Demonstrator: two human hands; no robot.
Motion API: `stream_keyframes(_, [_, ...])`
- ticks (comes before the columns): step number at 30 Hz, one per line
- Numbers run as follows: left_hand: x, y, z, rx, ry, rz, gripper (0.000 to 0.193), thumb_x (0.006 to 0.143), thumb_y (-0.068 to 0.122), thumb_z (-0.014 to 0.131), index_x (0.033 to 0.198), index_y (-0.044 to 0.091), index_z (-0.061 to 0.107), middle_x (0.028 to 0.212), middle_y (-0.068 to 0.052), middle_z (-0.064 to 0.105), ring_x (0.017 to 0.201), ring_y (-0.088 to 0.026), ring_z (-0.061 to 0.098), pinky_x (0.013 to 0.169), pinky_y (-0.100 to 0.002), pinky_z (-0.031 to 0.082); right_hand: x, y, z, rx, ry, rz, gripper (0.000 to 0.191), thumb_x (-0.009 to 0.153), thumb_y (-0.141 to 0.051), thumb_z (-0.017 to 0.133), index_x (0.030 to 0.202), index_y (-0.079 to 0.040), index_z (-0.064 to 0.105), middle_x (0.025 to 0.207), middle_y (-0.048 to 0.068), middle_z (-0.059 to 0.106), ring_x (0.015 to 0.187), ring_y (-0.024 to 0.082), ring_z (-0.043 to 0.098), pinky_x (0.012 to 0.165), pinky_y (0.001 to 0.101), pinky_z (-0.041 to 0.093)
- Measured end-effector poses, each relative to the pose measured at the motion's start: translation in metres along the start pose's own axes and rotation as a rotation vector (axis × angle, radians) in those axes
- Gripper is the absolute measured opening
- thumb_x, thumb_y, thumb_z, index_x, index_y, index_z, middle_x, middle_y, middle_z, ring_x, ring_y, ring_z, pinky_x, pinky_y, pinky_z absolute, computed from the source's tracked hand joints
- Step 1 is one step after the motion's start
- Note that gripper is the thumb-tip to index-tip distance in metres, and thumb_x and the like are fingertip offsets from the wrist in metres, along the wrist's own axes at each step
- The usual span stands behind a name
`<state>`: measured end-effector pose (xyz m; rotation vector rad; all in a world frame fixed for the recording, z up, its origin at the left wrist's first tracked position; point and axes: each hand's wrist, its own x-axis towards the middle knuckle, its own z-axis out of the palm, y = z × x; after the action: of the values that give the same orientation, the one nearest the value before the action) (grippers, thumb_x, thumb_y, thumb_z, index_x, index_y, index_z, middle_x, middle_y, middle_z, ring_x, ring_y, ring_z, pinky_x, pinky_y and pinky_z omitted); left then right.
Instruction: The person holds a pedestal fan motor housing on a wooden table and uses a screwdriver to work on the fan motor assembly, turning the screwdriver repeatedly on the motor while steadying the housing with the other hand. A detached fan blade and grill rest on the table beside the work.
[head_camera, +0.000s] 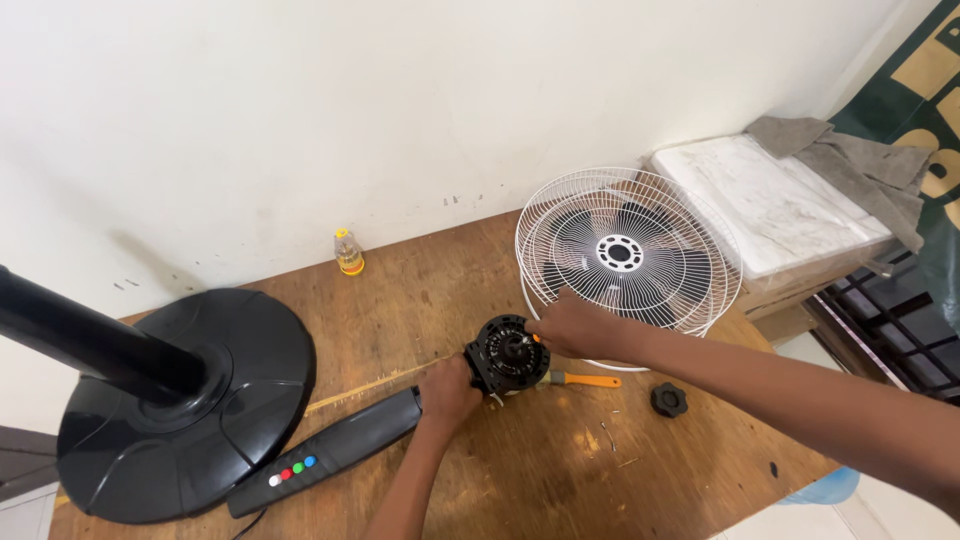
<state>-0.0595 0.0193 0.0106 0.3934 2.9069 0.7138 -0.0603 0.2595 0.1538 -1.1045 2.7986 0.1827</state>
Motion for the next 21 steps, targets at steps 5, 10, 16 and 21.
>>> stream_keyframes(5, [-0.002,0.001,0.000,0.019,0.006,0.017,0.028,0.065,0.012,0.077,0.090,0.005,0.065,0.088,-0.017,0.072,0.091,-0.040,0.069,0.087,-0.056,0.051,0.003,0.011,0.008,0.384,0.013,0.221,0.023,0.088,-0.024,0.068,0.083,-0.002,0.068,0.065,0.014,0.067,0.064,0.031,0.070,0.064,0.0456,0.054])
stream_keyframes(10, [-0.001,0.001,-0.002,0.041,0.009,0.007,0.030,0.066,0.014,0.079,0.092,0.006,0.066,0.091,-0.018,0.072,0.092,-0.040,0.070,0.089,-0.056,0.050,0.002,0.007,0.009,0.259,-0.025,0.280,0.028,0.092,-0.027,0.066,0.079,-0.002,0.067,0.065,0.014,0.065,0.066,0.031,0.069,0.068,0.0462,0.054])
stream_keyframes(16, [-0.001,0.000,0.002,0.061,0.004,0.004,0.030,0.066,0.013,0.078,0.092,0.006,0.065,0.091,-0.017,0.072,0.093,-0.040,0.070,0.086,-0.053,0.053,0.004,-0.003,0.004,-0.070,-0.018,0.017,0.016,0.087,-0.025,0.067,0.083,-0.009,0.068,0.059,0.009,0.066,0.058,0.031,0.068,0.078,0.0514,0.049])
stream_keyframes(21, [-0.003,0.000,0.002,0.070,0.013,0.008,0.034,0.065,0.013,0.079,0.095,0.007,0.064,0.090,-0.016,0.072,0.092,-0.038,0.070,0.086,-0.055,0.050,0.007,0.007,0.002,0.090,-0.071,0.134,0.018,0.090,-0.025,0.066,0.086,-0.008,0.068,0.067,0.011,0.067,0.066,0.031,0.070,0.067,0.0457,0.053])
